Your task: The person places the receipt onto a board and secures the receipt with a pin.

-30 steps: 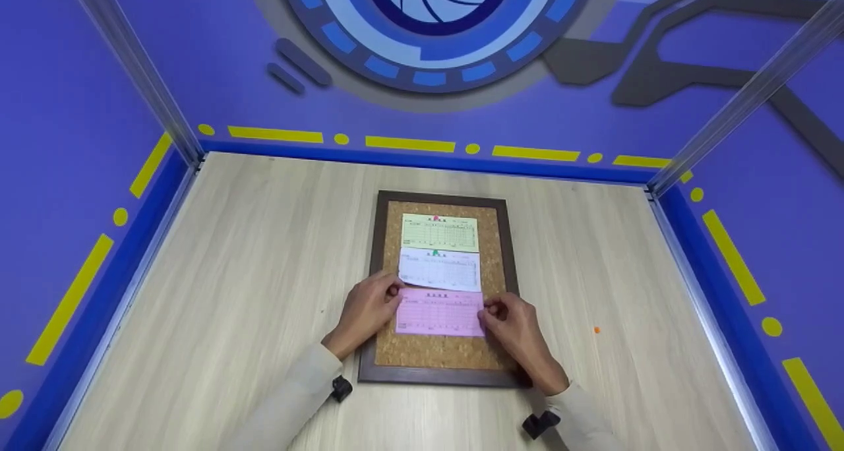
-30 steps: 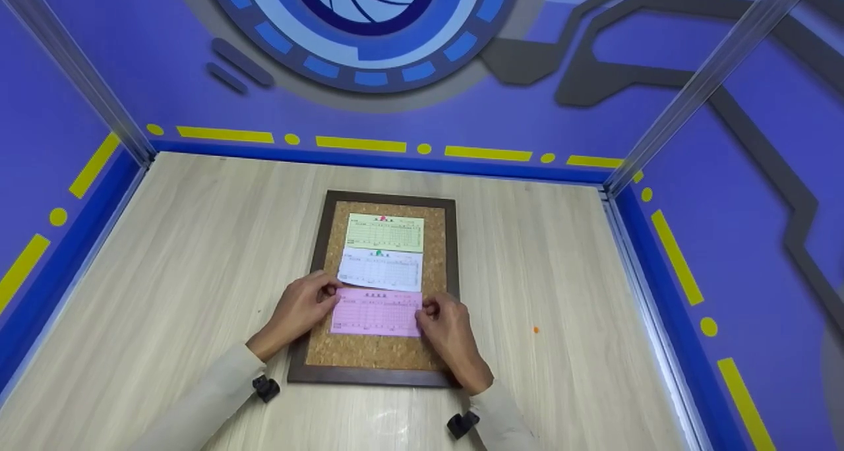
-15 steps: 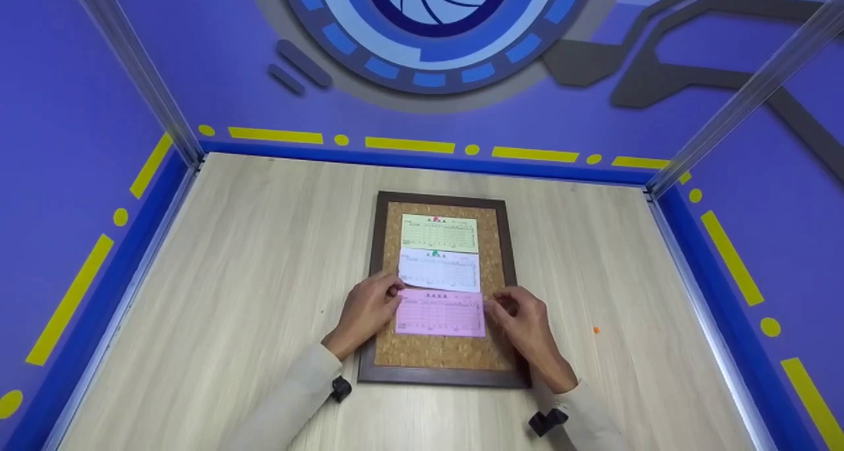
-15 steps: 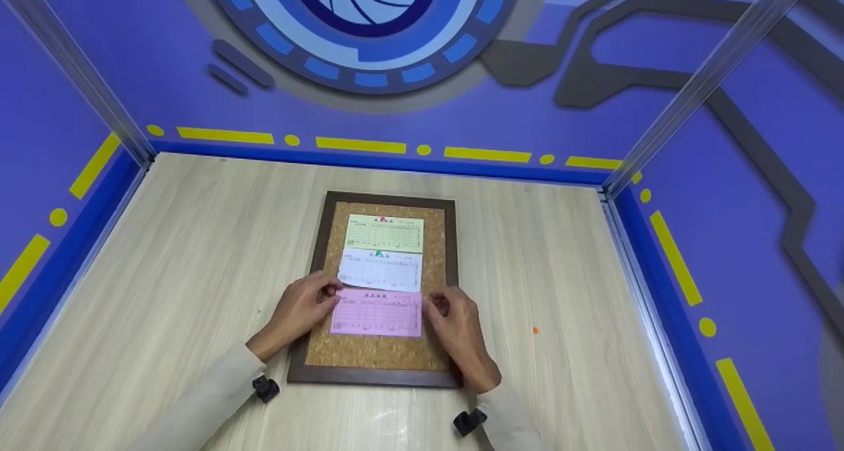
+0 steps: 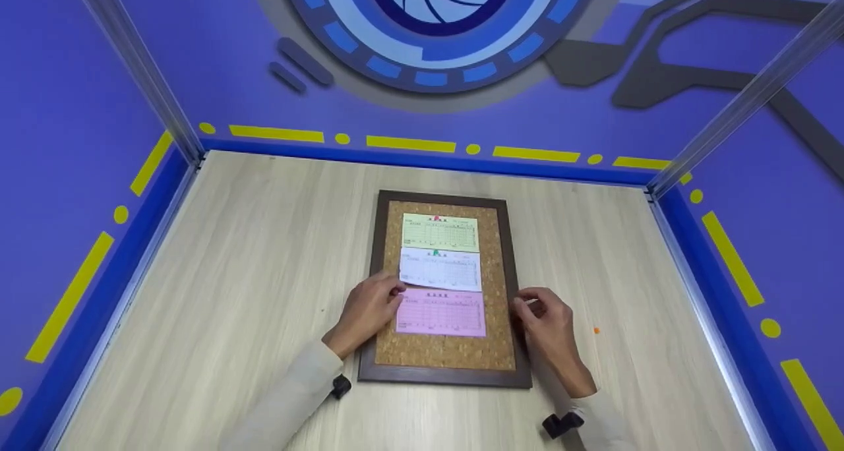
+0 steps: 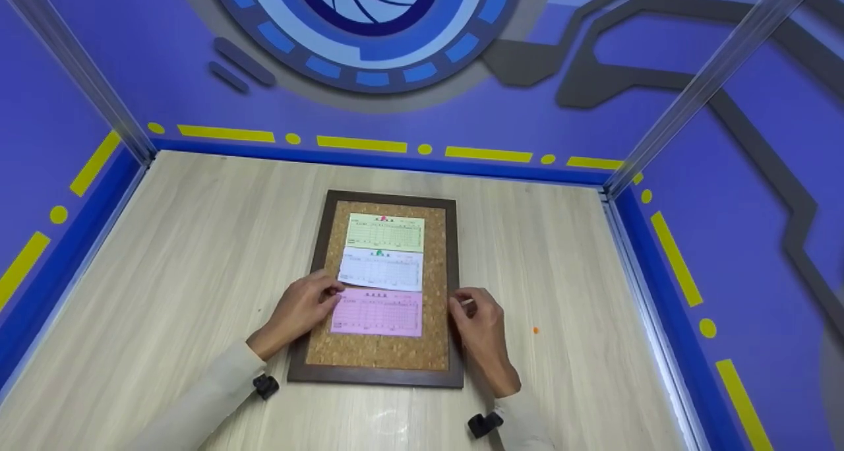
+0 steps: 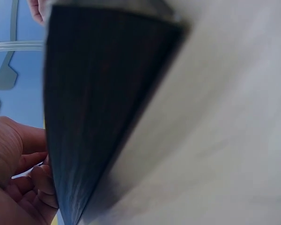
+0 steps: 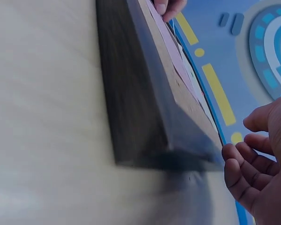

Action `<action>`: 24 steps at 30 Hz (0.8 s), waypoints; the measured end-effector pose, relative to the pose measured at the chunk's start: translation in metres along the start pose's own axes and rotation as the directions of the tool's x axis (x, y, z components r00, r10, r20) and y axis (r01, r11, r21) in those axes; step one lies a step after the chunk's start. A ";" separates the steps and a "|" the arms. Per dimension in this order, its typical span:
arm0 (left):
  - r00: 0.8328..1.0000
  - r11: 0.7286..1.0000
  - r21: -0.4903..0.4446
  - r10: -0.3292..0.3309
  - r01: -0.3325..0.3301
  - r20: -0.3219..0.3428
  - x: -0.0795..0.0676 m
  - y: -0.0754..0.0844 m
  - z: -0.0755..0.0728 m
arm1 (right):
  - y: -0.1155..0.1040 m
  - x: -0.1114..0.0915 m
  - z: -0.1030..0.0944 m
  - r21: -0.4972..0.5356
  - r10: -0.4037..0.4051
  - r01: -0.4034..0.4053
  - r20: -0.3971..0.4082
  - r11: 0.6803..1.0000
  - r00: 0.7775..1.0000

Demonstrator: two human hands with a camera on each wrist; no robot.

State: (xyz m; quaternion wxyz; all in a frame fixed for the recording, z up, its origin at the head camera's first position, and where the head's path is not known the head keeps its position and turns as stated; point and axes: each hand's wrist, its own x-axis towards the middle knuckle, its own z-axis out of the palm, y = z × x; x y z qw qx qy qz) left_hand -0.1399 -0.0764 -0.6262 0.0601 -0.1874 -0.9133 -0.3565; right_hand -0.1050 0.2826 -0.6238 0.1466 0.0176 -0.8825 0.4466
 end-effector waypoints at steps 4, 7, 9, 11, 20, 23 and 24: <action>0.999 1.000 0.020 0.004 -0.005 0.037 0.001 0.003 -0.004 | 0.008 -0.004 -0.006 0.023 0.029 -0.028 -0.027 0.999 0.999; 0.998 0.997 0.063 0.031 -0.034 0.046 0.002 0.005 -0.007 | 0.014 -0.006 -0.011 0.027 0.020 -0.019 -0.063 0.999 0.998; 0.997 0.993 0.095 0.059 -0.063 0.045 0.002 0.005 -0.007 | 0.017 -0.007 -0.013 0.021 0.010 -0.008 -0.094 1.000 0.996; 0.996 0.988 0.128 0.081 -0.086 0.040 0.002 0.005 -0.007 | 0.019 -0.008 -0.016 0.011 -0.001 0.002 -0.126 1.000 0.992; 0.993 0.982 0.144 0.117 -0.118 0.017 -0.003 0.003 -0.007 | 0.027 -0.013 -0.032 -0.024 -0.018 0.013 -0.198 1.000 0.980; 0.994 0.989 0.106 0.106 -0.108 0.025 -0.005 0.002 -0.007 | 0.031 -0.012 -0.037 -0.031 -0.022 0.016 -0.221 0.999 0.975; 0.995 0.991 0.088 0.096 -0.099 0.032 -0.005 0.002 -0.007 | 0.032 -0.012 -0.038 -0.035 -0.024 0.016 -0.230 0.999 0.973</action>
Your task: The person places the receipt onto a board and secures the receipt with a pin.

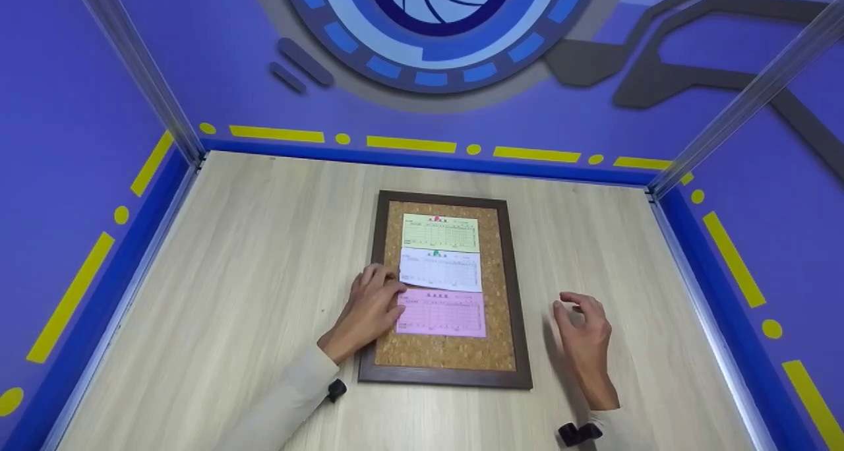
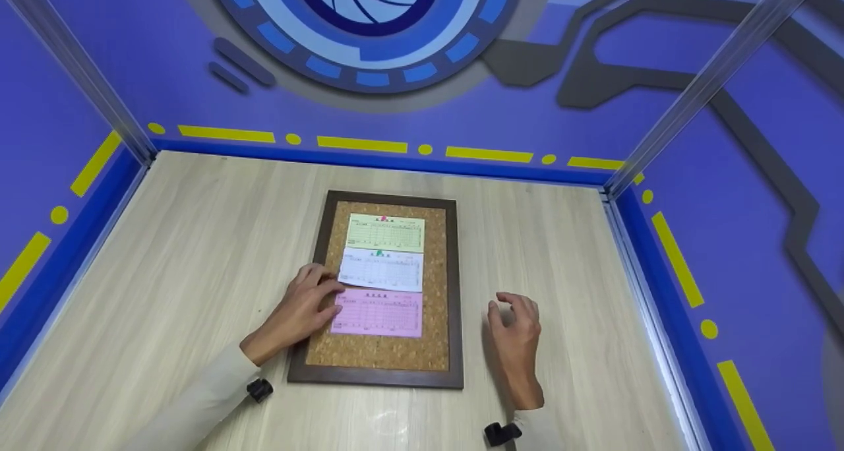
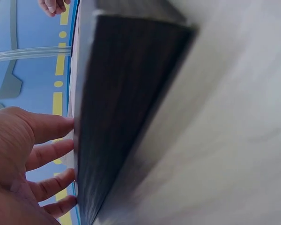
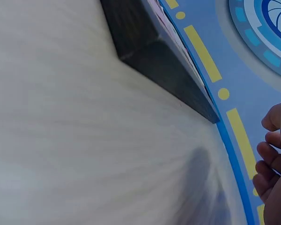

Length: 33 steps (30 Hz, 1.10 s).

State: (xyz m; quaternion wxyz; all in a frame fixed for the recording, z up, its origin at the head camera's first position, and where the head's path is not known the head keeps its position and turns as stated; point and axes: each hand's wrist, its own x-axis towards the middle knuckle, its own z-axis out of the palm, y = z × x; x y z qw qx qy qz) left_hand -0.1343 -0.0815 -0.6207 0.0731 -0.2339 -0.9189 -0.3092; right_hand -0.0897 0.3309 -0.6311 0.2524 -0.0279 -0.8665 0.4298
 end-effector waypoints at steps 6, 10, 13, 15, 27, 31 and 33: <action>0.994 0.990 -0.109 -0.076 0.084 0.073 -0.004 -0.001 -0.001 | 0.013 0.003 -0.005 -0.038 -0.024 0.022 -0.050 0.999 0.998; 0.990 0.979 -0.169 -0.101 0.117 0.100 -0.007 -0.001 0.000 | 0.021 0.003 -0.007 -0.057 -0.033 0.030 -0.059 0.998 0.998; 0.988 0.974 -0.187 -0.106 0.125 0.109 -0.010 -0.003 0.001 | 0.026 0.002 -0.010 -0.078 -0.016 0.012 -0.050 0.997 0.999; 0.987 0.973 -0.188 -0.111 0.132 0.118 -0.011 -0.003 0.002 | 0.029 0.003 -0.011 -0.097 -0.001 -0.003 -0.040 0.995 0.999; 0.990 0.972 -0.206 -0.093 0.113 0.105 -0.014 -0.005 0.004 | 0.041 -0.003 -0.016 -0.119 0.115 -0.118 -0.032 0.986 0.993; 0.990 0.970 -0.212 -0.095 0.115 0.103 -0.015 -0.008 0.006 | 0.044 -0.005 -0.017 -0.131 0.131 -0.136 -0.046 0.982 0.990; 0.989 0.970 -0.212 -0.096 0.118 0.109 -0.016 -0.009 0.007 | 0.045 -0.006 -0.018 -0.132 0.149 -0.154 -0.043 0.979 0.988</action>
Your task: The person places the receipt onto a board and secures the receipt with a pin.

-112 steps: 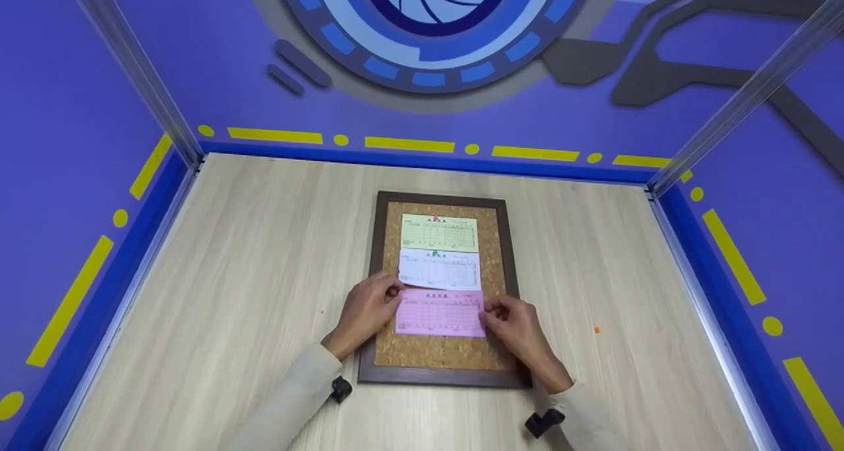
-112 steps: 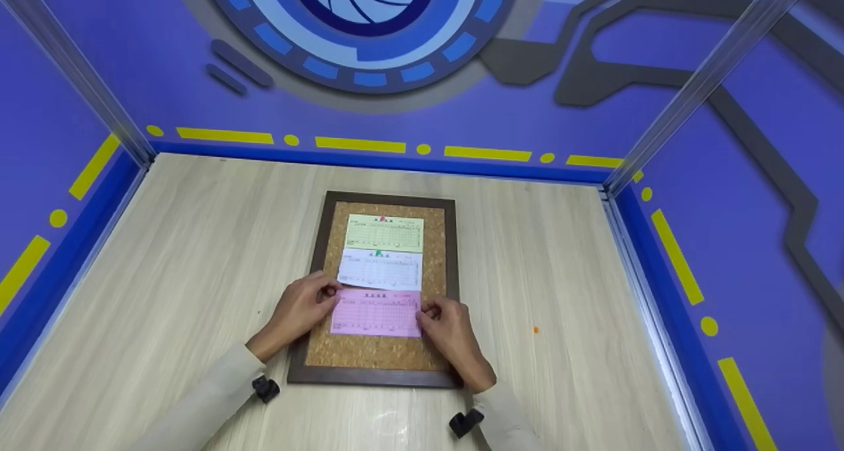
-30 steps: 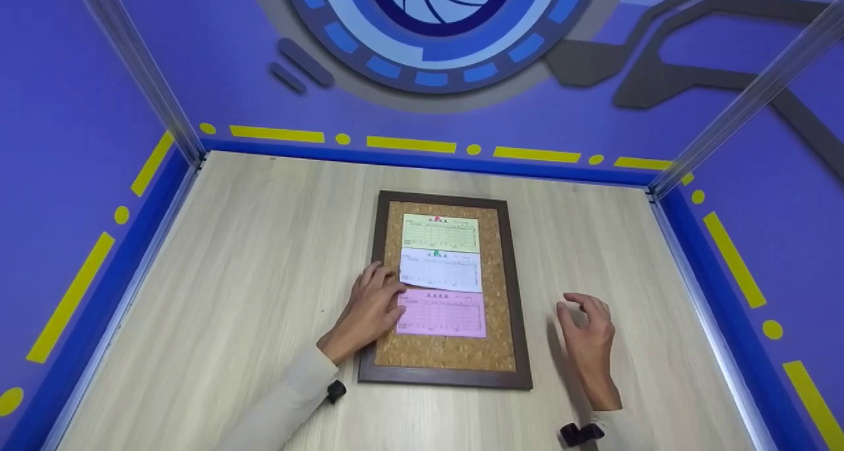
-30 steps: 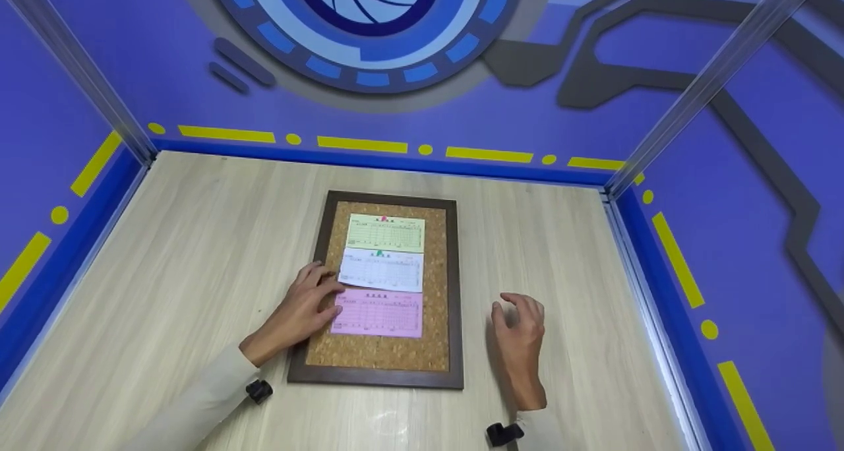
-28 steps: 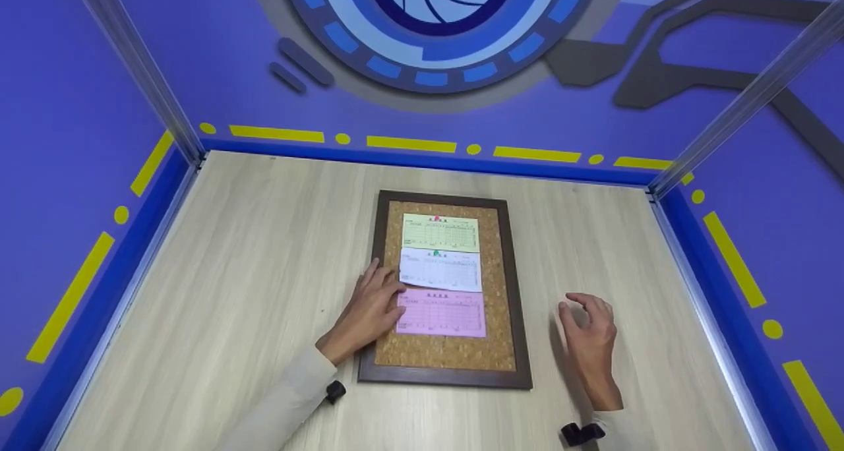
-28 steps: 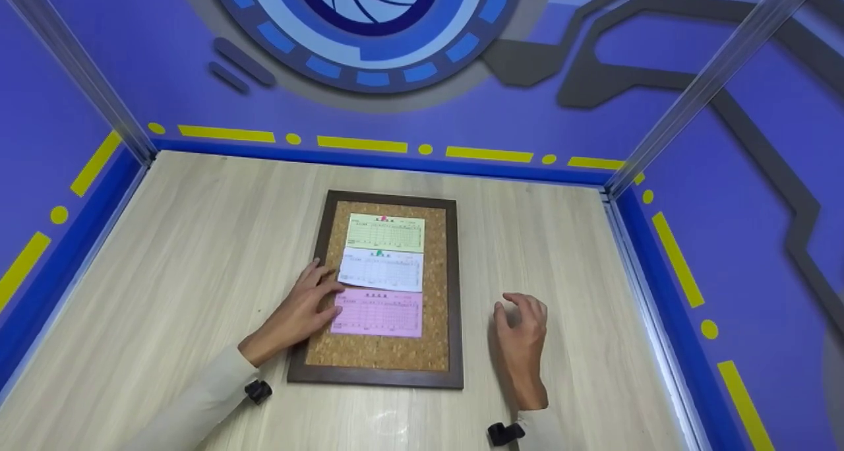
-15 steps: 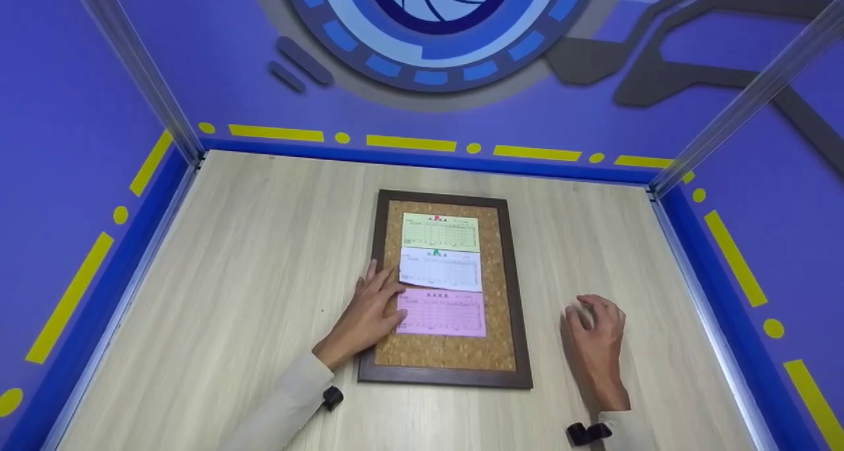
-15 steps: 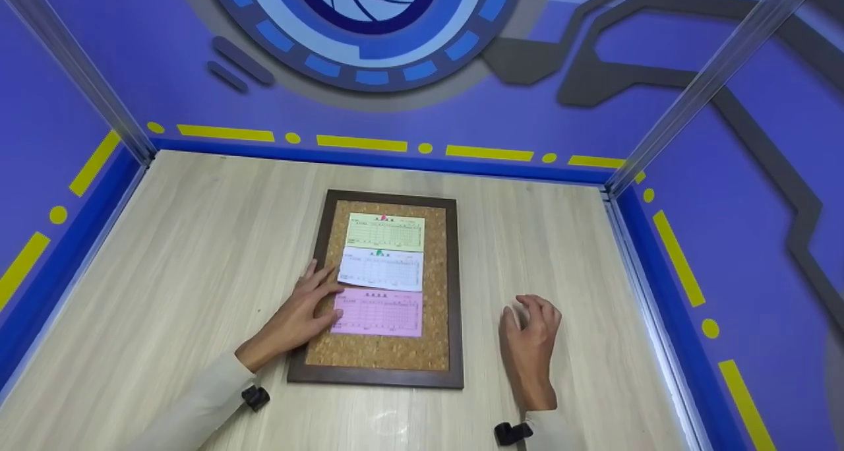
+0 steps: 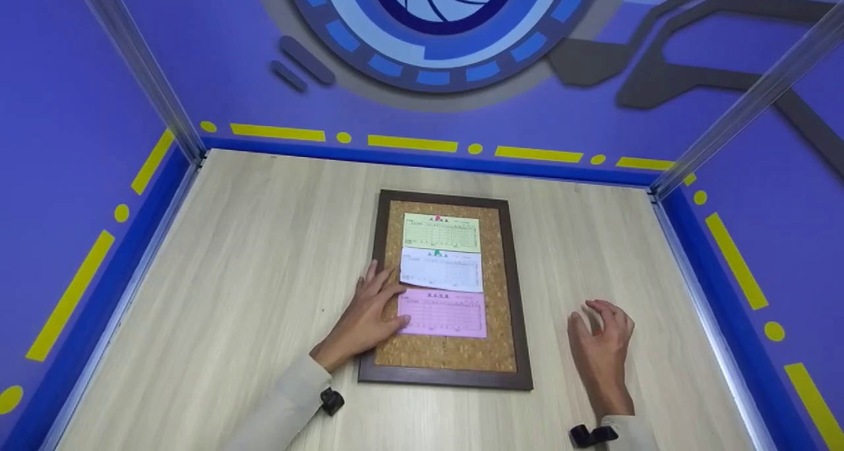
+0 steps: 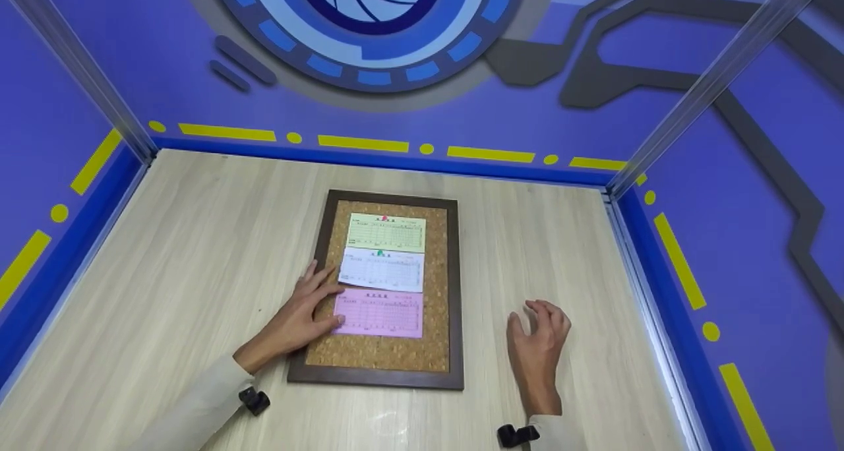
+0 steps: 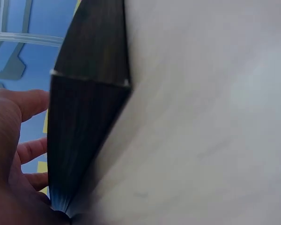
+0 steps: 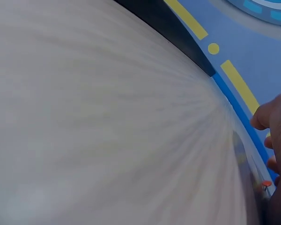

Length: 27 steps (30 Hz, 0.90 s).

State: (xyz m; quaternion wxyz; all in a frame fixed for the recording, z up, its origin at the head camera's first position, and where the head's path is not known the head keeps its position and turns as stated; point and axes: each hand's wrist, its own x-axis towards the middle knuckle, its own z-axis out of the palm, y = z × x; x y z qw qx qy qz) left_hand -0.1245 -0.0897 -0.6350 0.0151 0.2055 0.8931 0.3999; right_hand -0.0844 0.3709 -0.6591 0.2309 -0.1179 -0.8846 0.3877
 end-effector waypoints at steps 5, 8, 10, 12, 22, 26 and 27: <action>1.000 1.000 0.002 -0.004 0.004 0.028 -0.002 -0.003 0.000 | 0.002 -0.001 -0.005 0.003 0.056 -0.056 0.005 0.998 0.998; 0.999 1.000 -0.004 -0.003 0.003 0.041 -0.003 -0.005 0.000 | 0.002 -0.002 -0.007 0.002 0.081 -0.081 0.013 0.997 0.997; 0.999 1.000 -0.008 0.003 -0.003 0.044 -0.003 -0.006 -0.001 | 0.002 -0.003 -0.009 0.004 0.095 -0.095 0.016 0.995 0.995; 0.999 1.000 -0.012 0.010 -0.010 0.048 -0.003 -0.007 -0.001 | 0.002 -0.004 -0.011 0.006 0.108 -0.108 0.013 0.994 0.994; 0.998 1.000 -0.017 0.022 -0.021 0.052 -0.004 -0.009 -0.004 | 0.002 -0.013 -0.014 -0.026 0.100 -0.101 -0.037 0.995 0.994; 0.998 1.000 -0.011 0.016 -0.016 0.056 -0.004 -0.009 -0.004 | 0.003 -0.015 -0.015 -0.037 0.117 -0.119 -0.058 0.992 0.991; 0.998 1.000 -0.007 0.014 -0.014 0.056 -0.004 -0.009 -0.004 | 0.003 -0.015 -0.015 -0.042 0.124 -0.126 -0.061 0.991 0.990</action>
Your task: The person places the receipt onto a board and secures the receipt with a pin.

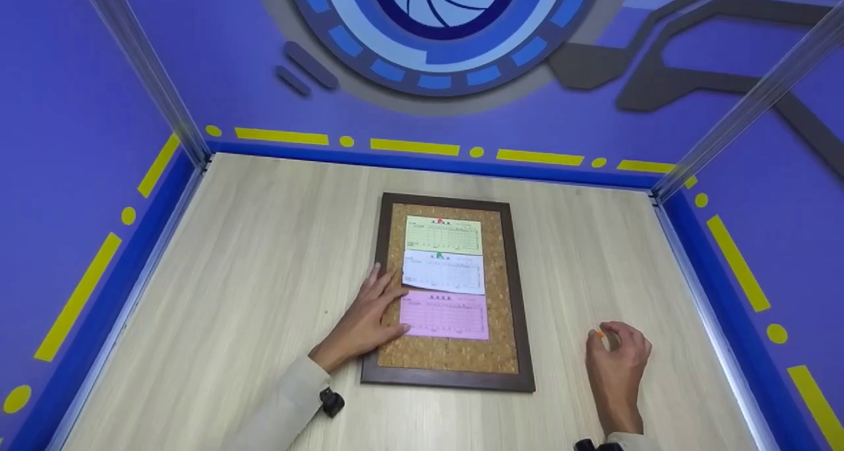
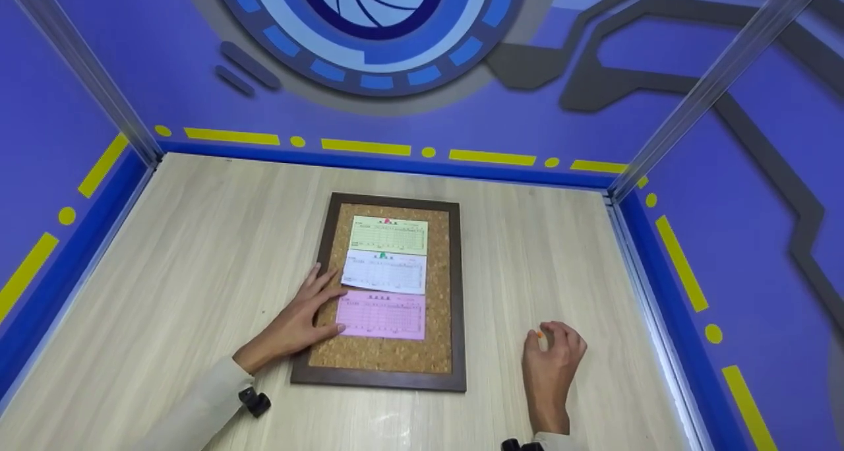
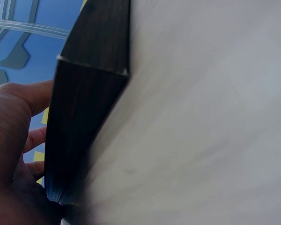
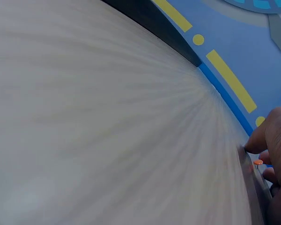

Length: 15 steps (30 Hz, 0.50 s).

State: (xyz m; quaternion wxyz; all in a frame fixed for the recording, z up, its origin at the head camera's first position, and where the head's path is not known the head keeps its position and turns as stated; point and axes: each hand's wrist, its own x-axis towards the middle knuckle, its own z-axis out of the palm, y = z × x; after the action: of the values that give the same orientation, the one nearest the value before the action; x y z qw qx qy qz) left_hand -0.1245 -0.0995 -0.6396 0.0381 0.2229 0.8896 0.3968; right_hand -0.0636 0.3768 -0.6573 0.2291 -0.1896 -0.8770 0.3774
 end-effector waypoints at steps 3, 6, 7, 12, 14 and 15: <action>1.000 1.000 0.010 -0.002 0.002 -0.002 0.001 0.000 0.000 | 0.000 0.001 0.000 -0.017 0.017 -0.018 -0.014 1.000 1.000; 1.000 1.000 0.014 0.003 -0.003 -0.004 0.001 -0.001 0.001 | 0.000 0.001 0.000 -0.027 0.019 -0.019 -0.025 0.999 1.000; 1.000 1.000 0.012 0.004 -0.004 -0.003 0.001 -0.002 0.001 | 0.000 0.001 0.000 -0.030 0.018 -0.019 -0.028 0.999 0.999; 1.000 1.000 0.006 0.007 -0.007 -0.004 0.000 -0.002 0.001 | 0.000 0.001 0.000 -0.038 0.028 -0.029 -0.034 0.999 0.999; 1.000 1.000 0.002 0.000 0.000 -0.002 0.001 -0.001 0.001 | -0.001 0.000 -0.001 -0.045 0.056 -0.057 -0.030 0.997 0.998; 1.000 1.000 0.000 -0.003 0.003 -0.001 0.000 -0.001 0.001 | -0.001 0.000 -0.001 -0.050 0.069 -0.070 -0.030 0.996 0.997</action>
State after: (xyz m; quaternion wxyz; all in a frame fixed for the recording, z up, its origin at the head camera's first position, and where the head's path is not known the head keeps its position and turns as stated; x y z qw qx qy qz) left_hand -0.1248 -0.0990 -0.6407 0.0383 0.2213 0.8900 0.3969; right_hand -0.0631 0.3769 -0.6559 0.2233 -0.2312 -0.8758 0.3601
